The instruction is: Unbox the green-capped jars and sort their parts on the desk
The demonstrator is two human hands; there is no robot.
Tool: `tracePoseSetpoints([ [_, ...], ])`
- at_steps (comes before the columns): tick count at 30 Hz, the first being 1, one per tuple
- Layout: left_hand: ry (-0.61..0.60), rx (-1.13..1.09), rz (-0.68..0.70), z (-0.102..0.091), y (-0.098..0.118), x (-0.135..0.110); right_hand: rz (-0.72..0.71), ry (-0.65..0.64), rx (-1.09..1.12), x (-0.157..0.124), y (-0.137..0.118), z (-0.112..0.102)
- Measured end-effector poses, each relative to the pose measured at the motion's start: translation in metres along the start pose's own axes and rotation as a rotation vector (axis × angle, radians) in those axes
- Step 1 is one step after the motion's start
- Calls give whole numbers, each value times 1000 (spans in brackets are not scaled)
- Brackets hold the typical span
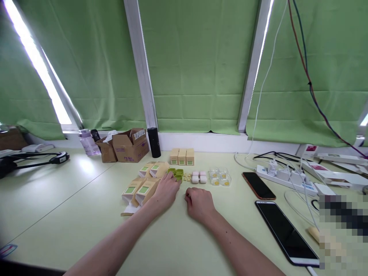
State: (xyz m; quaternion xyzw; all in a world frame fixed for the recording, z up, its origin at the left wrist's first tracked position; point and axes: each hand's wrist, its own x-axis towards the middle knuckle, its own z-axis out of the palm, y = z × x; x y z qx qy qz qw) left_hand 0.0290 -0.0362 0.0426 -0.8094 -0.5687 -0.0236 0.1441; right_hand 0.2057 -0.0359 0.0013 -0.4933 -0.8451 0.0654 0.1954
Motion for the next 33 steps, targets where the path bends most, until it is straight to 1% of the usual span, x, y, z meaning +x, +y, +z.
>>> tracePoseSetpoints([
  [8,29,11,-5,3,0,-1,4,-4,-1,0,0,-1],
  [18,18,-24,-45,4,-1,-3,19,-27,-16,0,-3,-3],
  [21,18,-87,-16,2,4,-8,18,-17,-9,0,-2,-2],
  [26,40,-212,63,1,19,-16,21,7,-1,0,2,0],
  [29,75,-255,81,2,24,-19,35,49,49,3,10,0],
  [33,80,-297,48,2,20,-18,41,214,165,12,24,-8],
])
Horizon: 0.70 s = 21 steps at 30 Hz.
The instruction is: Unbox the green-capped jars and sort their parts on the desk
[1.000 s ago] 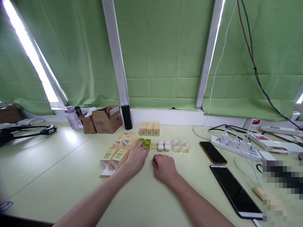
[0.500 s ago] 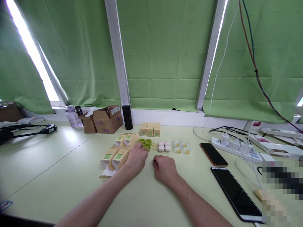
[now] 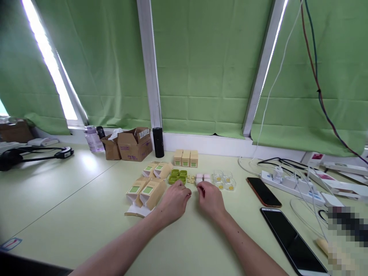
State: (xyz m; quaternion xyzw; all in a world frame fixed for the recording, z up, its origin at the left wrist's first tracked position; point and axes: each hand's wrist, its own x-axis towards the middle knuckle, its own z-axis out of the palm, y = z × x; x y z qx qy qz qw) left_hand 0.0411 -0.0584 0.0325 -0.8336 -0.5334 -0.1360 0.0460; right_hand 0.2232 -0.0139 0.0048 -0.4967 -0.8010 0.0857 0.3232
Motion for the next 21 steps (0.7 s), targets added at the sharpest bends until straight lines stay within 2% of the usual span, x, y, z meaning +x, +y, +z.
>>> tracePoseSetpoints([
  [3,9,-35,-60,-3,-5,1,40,95,11,14,5,-10],
  [7,39,-90,-69,-5,-9,0,68,117,-100,42,5,-20],
  [10,31,-89,-46,-4,-10,0,65,74,-265,70,6,-21],
  [15,-74,-43,-34,0,-14,1,33,-3,-347,113,11,-11],
  [21,-98,-53,-53,2,-15,2,33,-92,-425,140,10,3],
])
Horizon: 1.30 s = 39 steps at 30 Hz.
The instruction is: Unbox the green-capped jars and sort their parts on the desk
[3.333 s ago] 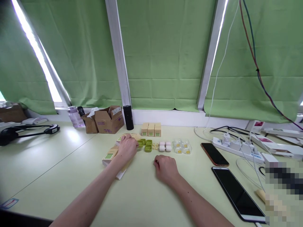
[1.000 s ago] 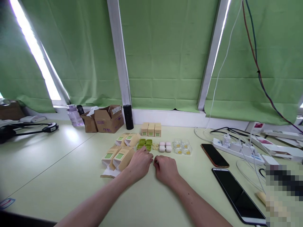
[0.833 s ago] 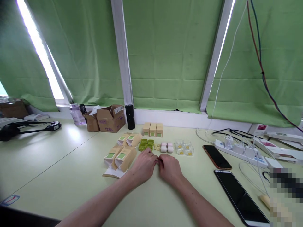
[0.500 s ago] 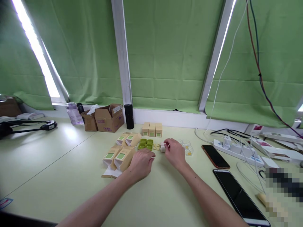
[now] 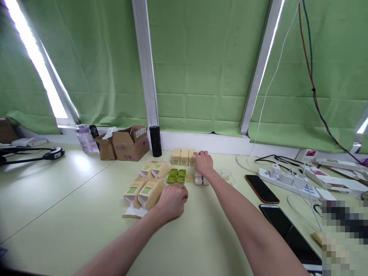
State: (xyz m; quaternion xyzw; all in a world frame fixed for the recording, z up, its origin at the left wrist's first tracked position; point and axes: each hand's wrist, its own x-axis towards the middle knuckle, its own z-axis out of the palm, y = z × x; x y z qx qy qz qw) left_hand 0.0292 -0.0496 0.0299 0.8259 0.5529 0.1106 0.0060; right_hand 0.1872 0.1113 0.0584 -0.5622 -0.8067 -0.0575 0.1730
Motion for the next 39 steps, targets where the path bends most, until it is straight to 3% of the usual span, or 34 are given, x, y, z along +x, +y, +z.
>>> tracePoseSetpoints([
  [9,-10,9,-6,-2,2,1,33,-115,-43,22,0,9],
  [17,4,16,-10,-4,3,-1,75,-104,58,21,-1,16],
  [21,38,-4,-13,-7,3,-2,134,-38,160,11,-2,15],
  [28,240,-112,-47,-5,-1,0,100,164,380,-40,1,-14],
  [31,404,-248,-77,0,-4,3,61,236,685,-75,-2,-29],
  [35,526,-459,-165,3,-7,8,42,158,830,-124,-9,-33],
  [39,471,-609,-222,6,-4,9,-2,72,942,-158,-11,-15],
])
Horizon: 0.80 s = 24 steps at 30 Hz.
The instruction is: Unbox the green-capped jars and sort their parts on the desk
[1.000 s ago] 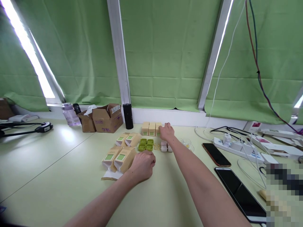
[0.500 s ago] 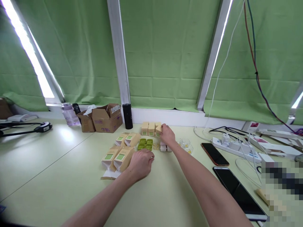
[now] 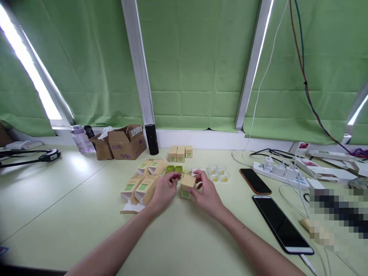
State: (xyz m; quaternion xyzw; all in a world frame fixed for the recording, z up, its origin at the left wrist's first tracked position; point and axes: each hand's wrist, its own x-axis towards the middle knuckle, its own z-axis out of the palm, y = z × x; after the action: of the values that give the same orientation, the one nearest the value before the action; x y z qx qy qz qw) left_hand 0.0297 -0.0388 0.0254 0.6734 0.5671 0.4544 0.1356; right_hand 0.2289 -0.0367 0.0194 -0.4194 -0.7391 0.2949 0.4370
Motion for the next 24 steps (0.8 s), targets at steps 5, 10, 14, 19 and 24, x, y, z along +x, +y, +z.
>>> tracePoseSetpoints([
  [5,-102,-121,-84,5,-2,-2,15,-97,27,-13,22,5],
  [10,-151,-201,-127,8,-10,1,-7,-91,43,-11,29,0],
  [14,-190,-232,-115,10,-13,1,8,-96,79,-10,30,-2],
  [19,-205,-229,-78,9,-12,1,23,-128,81,-10,31,0],
  [24,-197,-219,-65,9,-15,2,4,-145,72,-8,31,-6],
])
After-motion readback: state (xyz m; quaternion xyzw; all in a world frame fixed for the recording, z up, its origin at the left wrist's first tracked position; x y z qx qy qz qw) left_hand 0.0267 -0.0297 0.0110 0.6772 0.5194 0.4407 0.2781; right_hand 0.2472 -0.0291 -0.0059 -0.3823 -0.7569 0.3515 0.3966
